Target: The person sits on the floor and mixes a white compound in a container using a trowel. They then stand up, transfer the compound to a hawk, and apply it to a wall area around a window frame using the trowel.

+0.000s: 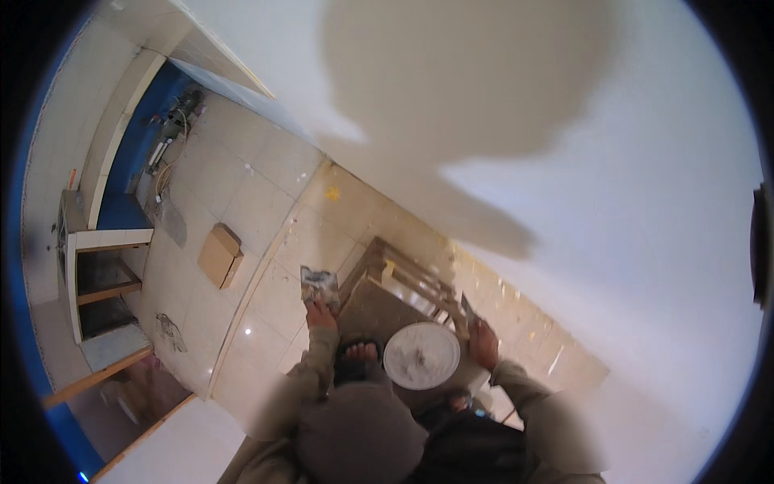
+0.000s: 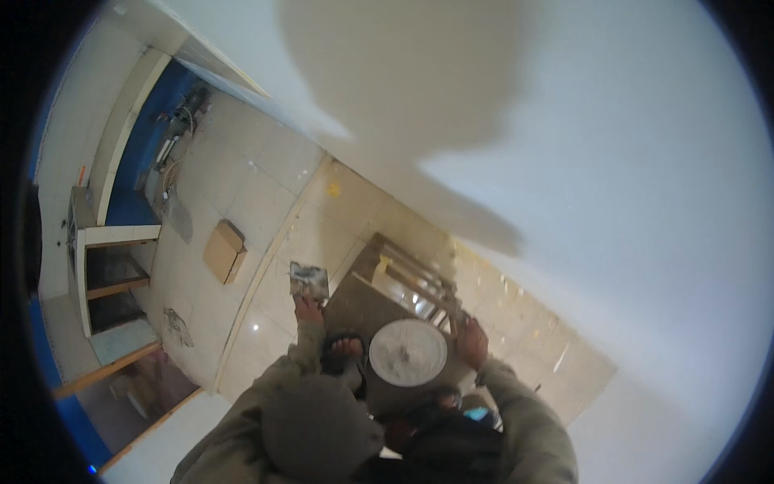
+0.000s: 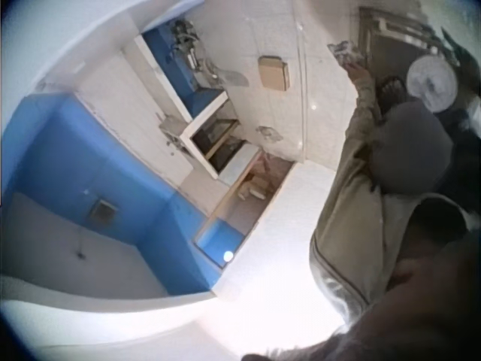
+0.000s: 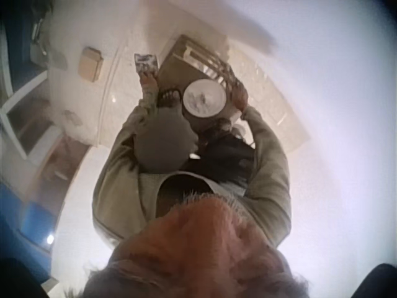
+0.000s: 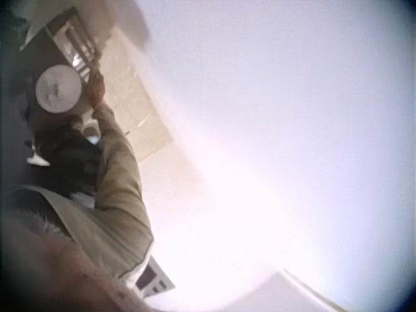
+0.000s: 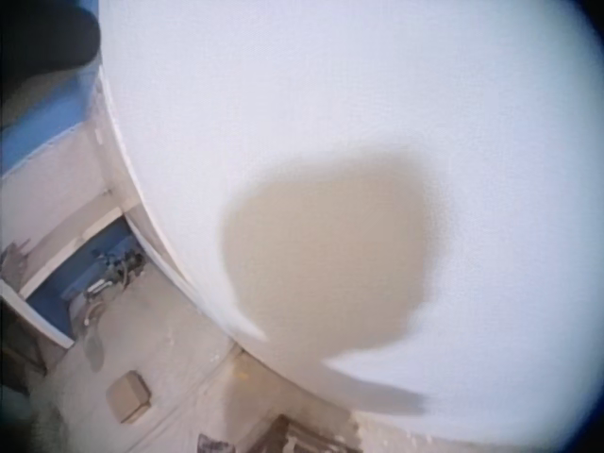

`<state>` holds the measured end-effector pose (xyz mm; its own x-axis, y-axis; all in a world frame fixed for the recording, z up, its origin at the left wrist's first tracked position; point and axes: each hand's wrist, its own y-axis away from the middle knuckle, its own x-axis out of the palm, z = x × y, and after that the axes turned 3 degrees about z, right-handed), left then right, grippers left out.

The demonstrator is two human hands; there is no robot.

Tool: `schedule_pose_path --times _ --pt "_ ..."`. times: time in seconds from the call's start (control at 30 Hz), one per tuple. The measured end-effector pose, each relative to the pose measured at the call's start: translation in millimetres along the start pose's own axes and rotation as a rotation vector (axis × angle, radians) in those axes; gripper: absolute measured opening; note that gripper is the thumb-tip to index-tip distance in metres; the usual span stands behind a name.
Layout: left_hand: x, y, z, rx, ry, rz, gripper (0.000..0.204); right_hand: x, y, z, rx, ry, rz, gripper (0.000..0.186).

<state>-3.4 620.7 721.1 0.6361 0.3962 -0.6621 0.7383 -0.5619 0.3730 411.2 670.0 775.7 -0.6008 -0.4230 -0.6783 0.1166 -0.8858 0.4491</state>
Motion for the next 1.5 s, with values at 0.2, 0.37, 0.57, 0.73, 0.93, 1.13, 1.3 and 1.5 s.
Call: schedule_pose_path --times 0.2,0.37,0.57,0.73,0.93,1.13,1.3,1.5 --pt "-10 19 -33 -0.021 0.212 0.037 0.034 2 7 -42 0.2 -0.346 0.097 0.043" --pt "-3 18 -26 -0.079 0.234 0.073 0.038 -88 19 38 -0.006 -0.31 -0.061 0.031" --pt "-11 9 -19 -0.098 0.327 0.006 0.042 -123 70 98 0.185 -0.547 0.17 0.034" --pt "-20 18 -79 0.176 0.569 0.041 0.044 -69 117 85 0.242 -0.528 0.194 0.034" --pt "-46 102 -151 0.092 0.621 0.759 0.046 -30 127 107 0.289 -0.544 0.033 0.031" --pt "-16 121 -121 -0.059 0.487 0.784 0.039 2 127 100 0.26 -0.404 0.034 0.029" --pt "-7 127 -105 -0.104 0.514 0.777 0.038 4 119 111 0.198 -0.429 -0.047 0.025" --pt "-5 129 -107 -0.144 0.57 0.73 0.036 19 114 106 0.061 -0.37 -0.061 0.021"
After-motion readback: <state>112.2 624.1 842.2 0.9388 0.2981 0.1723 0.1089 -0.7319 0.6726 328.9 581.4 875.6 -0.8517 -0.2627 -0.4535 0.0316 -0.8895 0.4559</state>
